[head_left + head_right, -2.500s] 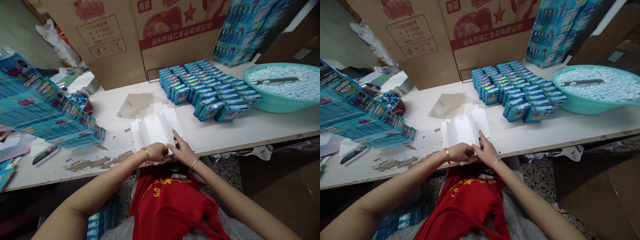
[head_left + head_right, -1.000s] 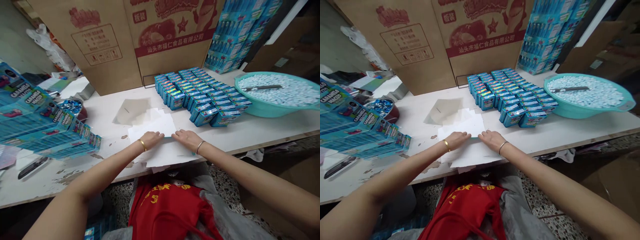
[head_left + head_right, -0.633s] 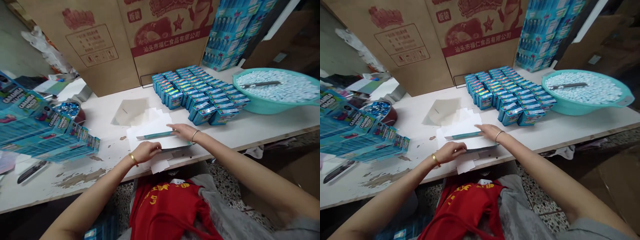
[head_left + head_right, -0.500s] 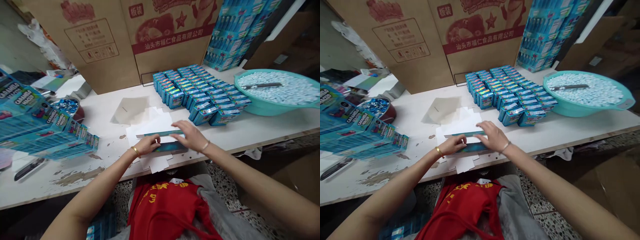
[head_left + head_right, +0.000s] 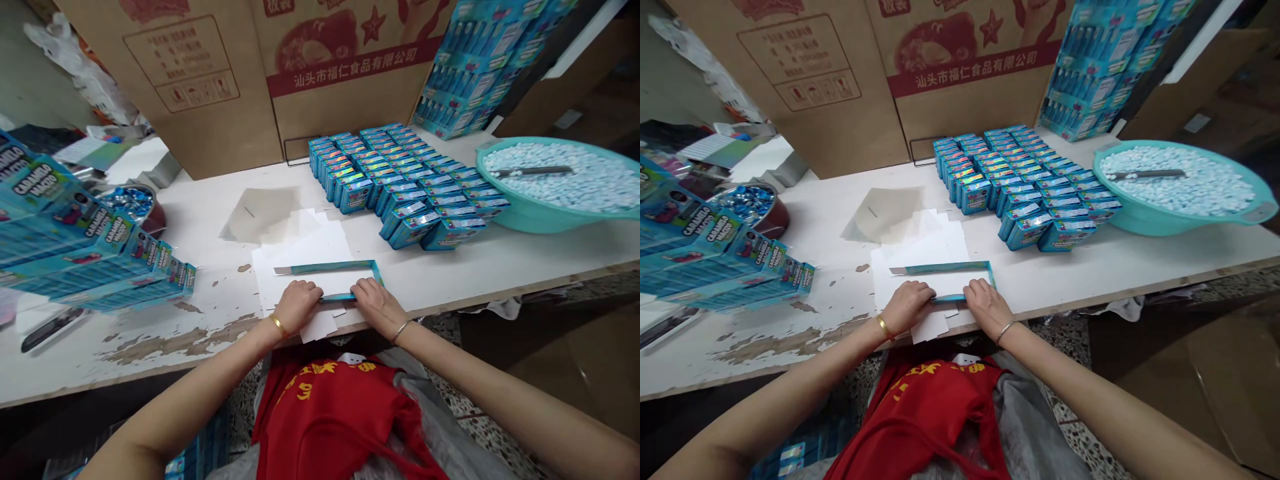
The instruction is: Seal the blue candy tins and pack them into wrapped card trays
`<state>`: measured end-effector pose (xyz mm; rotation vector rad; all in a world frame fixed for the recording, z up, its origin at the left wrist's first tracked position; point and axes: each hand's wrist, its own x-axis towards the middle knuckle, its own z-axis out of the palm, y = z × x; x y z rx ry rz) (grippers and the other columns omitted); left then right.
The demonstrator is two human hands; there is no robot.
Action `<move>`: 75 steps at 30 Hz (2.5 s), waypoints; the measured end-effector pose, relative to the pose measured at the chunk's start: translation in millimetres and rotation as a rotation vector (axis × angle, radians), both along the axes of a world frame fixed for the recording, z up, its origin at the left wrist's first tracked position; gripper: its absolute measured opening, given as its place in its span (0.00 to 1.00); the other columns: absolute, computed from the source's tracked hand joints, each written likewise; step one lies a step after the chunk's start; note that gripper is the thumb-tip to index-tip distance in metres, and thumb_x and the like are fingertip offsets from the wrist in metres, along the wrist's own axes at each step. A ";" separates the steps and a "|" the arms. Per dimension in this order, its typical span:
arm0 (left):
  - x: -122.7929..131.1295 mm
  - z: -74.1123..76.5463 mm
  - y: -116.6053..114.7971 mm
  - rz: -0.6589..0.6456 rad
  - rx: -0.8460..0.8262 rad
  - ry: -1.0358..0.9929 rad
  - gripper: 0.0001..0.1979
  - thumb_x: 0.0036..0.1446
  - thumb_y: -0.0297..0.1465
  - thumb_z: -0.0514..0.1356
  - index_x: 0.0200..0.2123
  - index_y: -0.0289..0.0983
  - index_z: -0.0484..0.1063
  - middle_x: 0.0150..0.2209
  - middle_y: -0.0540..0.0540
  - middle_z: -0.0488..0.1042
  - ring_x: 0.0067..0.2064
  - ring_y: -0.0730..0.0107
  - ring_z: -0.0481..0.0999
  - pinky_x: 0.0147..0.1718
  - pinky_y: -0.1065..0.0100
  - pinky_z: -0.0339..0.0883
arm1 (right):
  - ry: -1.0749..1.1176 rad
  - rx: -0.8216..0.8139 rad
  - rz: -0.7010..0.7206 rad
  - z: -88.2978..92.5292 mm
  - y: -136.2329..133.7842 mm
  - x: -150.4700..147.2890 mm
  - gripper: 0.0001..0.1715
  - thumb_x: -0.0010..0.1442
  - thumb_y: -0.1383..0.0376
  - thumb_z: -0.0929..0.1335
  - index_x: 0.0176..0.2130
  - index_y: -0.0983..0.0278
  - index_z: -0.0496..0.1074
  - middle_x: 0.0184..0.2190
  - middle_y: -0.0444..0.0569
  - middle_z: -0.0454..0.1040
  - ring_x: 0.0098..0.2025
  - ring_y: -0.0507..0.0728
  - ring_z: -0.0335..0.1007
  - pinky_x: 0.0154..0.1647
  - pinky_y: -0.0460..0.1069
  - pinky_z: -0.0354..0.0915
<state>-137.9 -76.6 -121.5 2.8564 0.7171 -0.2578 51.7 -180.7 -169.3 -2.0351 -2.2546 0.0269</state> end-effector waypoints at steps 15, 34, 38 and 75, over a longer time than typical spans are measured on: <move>13.0 4.0 56.8 -0.040 -0.584 0.070 0.11 0.59 0.34 0.54 0.41 0.39 0.73 0.35 0.50 0.78 0.38 0.68 0.72 0.48 0.61 0.56 | 0.168 -0.472 0.101 26.5 38.5 20.5 0.15 0.61 0.57 0.66 0.33 0.66 0.75 0.39 0.55 0.74 0.43 0.59 0.68 0.42 0.48 0.61; -2.5 -11.3 12.7 0.094 -0.191 -0.087 0.12 0.64 0.35 0.50 0.44 0.38 0.70 0.34 0.47 0.78 0.36 0.65 0.74 0.46 0.59 0.56 | 0.058 -0.658 0.189 44.4 54.9 15.3 0.24 0.63 0.51 0.62 0.28 0.64 0.75 0.32 0.53 0.78 0.39 0.59 0.70 0.41 0.52 0.53; -2.7 -12.0 -5.1 0.076 -0.150 -0.118 0.11 0.63 0.36 0.52 0.38 0.40 0.73 0.34 0.47 0.76 0.36 0.66 0.74 0.39 0.65 0.60 | -0.039 -0.372 0.242 37.9 38.6 18.1 0.18 0.63 0.57 0.64 0.34 0.66 0.75 0.36 0.56 0.77 0.43 0.59 0.69 0.44 0.52 0.52; -13.5 -18.8 -6.9 -0.273 -0.172 -0.471 0.13 0.65 0.31 0.48 0.35 0.35 0.72 0.36 0.42 0.72 0.38 0.68 0.70 0.38 0.68 0.65 | 0.424 0.133 0.428 -27.9 -52.2 22.0 0.41 0.56 0.68 0.64 0.65 0.66 0.50 0.61 0.63 0.58 0.61 0.65 0.55 0.56 0.64 0.62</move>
